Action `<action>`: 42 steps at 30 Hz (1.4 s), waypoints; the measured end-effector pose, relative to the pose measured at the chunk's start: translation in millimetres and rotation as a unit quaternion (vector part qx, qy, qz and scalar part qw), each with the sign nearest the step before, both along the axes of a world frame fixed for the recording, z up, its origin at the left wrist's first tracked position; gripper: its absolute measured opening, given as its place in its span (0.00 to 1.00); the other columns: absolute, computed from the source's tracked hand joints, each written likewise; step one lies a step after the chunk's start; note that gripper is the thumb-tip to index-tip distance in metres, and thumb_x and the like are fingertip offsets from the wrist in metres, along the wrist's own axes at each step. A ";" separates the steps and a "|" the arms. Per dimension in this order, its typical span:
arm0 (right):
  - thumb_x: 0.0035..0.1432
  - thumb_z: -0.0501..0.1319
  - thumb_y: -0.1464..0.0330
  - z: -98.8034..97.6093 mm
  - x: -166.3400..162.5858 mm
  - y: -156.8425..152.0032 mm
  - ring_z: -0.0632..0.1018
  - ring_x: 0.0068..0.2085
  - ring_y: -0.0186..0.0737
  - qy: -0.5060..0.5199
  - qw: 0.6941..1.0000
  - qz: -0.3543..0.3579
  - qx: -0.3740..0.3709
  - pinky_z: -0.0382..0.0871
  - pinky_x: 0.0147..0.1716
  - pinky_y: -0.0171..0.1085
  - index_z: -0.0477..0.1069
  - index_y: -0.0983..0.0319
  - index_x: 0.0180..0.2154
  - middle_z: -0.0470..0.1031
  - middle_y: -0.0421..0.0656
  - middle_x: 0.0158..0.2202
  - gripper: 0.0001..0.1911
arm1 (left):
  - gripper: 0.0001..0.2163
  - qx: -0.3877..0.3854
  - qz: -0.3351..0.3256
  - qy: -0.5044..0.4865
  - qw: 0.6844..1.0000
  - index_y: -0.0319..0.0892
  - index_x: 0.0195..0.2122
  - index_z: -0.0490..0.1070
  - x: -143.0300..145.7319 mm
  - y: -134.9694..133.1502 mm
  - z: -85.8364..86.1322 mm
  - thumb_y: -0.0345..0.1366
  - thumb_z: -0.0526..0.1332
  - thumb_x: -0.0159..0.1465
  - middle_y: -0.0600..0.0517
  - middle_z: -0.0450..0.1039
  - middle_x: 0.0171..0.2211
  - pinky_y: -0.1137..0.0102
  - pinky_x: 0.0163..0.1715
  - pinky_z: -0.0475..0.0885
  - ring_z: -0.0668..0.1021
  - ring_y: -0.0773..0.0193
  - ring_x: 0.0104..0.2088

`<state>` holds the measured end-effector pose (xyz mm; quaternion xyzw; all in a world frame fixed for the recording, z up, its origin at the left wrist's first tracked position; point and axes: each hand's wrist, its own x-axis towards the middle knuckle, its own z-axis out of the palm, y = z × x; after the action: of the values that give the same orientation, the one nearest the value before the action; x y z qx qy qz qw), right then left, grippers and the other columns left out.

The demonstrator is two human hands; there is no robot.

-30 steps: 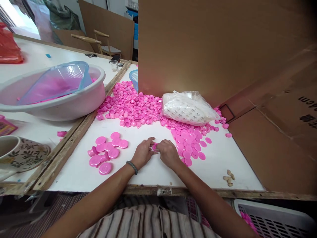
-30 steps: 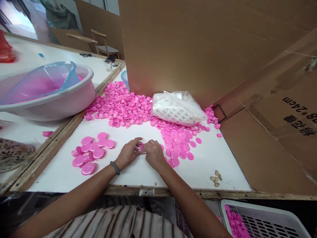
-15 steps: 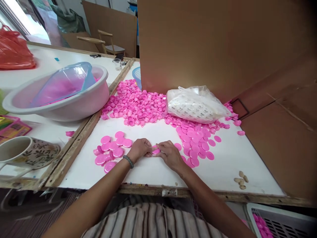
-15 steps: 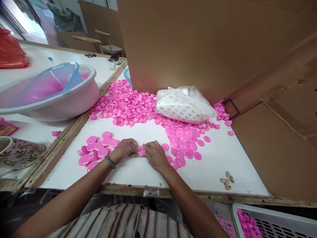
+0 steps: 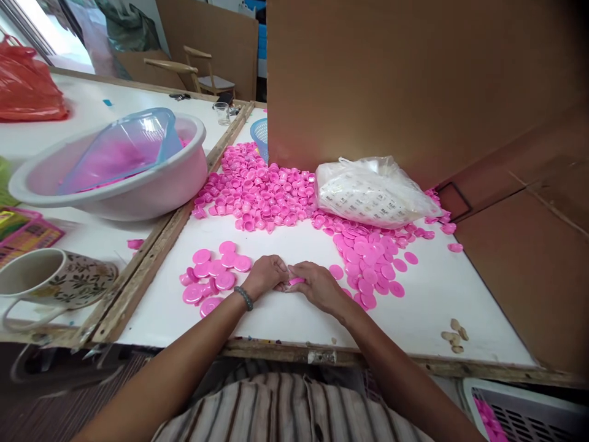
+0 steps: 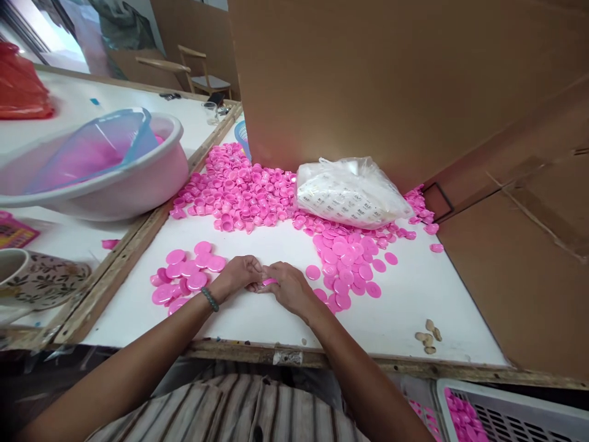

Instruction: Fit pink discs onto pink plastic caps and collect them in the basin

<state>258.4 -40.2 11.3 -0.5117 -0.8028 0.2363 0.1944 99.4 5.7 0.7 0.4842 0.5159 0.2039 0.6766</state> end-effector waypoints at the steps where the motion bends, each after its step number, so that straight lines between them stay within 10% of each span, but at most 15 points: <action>1: 0.54 0.60 0.69 -1.5 1.0 -1.2 0.71 0.35 0.36 0.003 1.000 -0.010 -0.002 0.63 0.31 0.34 0.72 0.59 0.37 0.72 0.41 0.33 0.06 | 0.12 0.006 0.001 -0.010 1.000 0.39 0.25 0.63 -1.1 -2.1 -0.6 0.31 0.68 0.45 0.58 0.69 0.14 0.75 0.20 0.71 0.74 0.70 0.16; 20: 0.51 0.63 0.63 -26.6 10.5 -16.0 0.68 0.51 0.46 0.042 0.992 -0.112 0.041 0.66 0.45 0.45 0.69 0.57 0.49 0.73 0.44 0.45 0.21 | 0.14 -0.028 -0.031 0.029 0.999 0.38 0.23 0.62 4.6 -0.8 7.0 0.34 0.69 0.43 0.56 0.71 0.14 0.75 0.18 0.70 0.73 0.69 0.15; 30: 0.58 0.56 0.65 -23.0 -6.5 -32.2 0.63 0.48 0.50 -0.119 0.971 -0.177 0.106 0.59 0.43 0.48 0.71 0.60 0.42 0.70 0.47 0.48 0.12 | 0.16 -0.006 -0.026 0.029 0.999 0.38 0.25 0.63 7.8 -0.6 0.3 0.41 0.69 0.45 0.56 0.69 0.13 0.75 0.16 0.69 0.73 0.68 0.15; 42: 0.60 0.52 0.65 -22.6 -7.5 -25.6 0.63 0.50 0.47 -0.145 0.979 -0.121 0.081 0.61 0.43 0.45 0.61 0.65 0.52 0.66 0.50 0.52 0.19 | 0.15 0.021 -0.014 -0.012 1.000 0.40 0.29 0.61 12.3 -5.4 -2.3 0.40 0.66 0.48 0.59 0.66 0.12 0.76 0.14 0.65 0.69 0.69 0.13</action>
<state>250.9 -65.9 -11.3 -0.6165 -0.7711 0.0681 0.1439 111.7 0.3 -1.6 0.5032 0.4964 0.2109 0.6752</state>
